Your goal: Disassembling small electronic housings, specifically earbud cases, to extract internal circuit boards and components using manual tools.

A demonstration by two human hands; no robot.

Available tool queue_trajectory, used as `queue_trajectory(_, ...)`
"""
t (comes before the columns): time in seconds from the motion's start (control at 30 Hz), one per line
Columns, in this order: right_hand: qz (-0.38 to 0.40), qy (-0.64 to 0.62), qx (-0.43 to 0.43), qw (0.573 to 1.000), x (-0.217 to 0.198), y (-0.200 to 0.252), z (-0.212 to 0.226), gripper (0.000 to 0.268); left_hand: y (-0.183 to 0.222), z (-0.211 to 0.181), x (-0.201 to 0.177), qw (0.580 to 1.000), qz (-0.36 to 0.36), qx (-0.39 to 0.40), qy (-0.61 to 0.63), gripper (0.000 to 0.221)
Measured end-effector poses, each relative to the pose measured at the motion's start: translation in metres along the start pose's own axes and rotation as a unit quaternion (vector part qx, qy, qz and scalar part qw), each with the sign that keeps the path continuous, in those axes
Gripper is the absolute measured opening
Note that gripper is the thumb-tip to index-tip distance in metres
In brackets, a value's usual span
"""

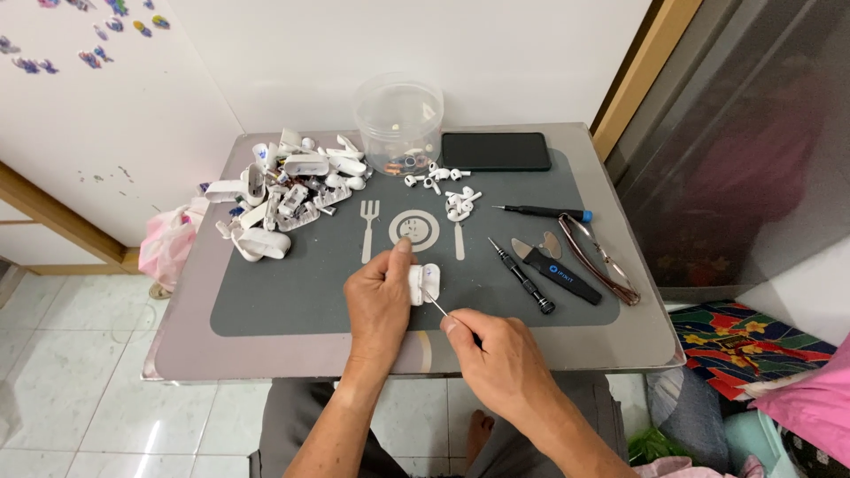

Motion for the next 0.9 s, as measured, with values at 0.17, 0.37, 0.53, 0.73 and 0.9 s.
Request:
queue_trajectory(0.17,0.012,0.002,0.017,1.000,0.000,0.002,0.002,0.030,0.004,0.000,-0.002,1.000,-0.003,-0.021,0.014,0.050)
queue_trajectory(0.37,0.020,-0.003,0.028,0.999,0.002,0.000,-0.002,0.029,0.002,-0.001,-0.004,1.000,-0.001,-0.009,0.007,0.049)
queue_trajectory(0.53,0.013,0.010,0.010,1.000,0.001,-0.004,0.003,0.038,0.004,-0.008,0.000,1.000,0.012,0.018,-0.011,0.053)
queue_trajectory(0.73,-0.047,0.096,-0.045,0.993,0.015,-0.014,-0.008,0.031,-0.005,-0.002,0.001,0.997,0.014,0.026,-0.075,0.059)
queue_trajectory(0.9,-0.106,0.127,-0.128,0.978,0.011,-0.011,0.004,0.031,-0.007,0.005,0.010,0.989,0.088,-0.089,-0.084,0.056)
Point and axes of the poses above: each hand's wrist, its own y-axis away from the middle knuckle, its own x-axis out of the palm, z = x × y, the point moved 10 cm from there along -y, towards the middle knuckle, and after that the axes turned 5 degrees about y, right-handed, at the moved point
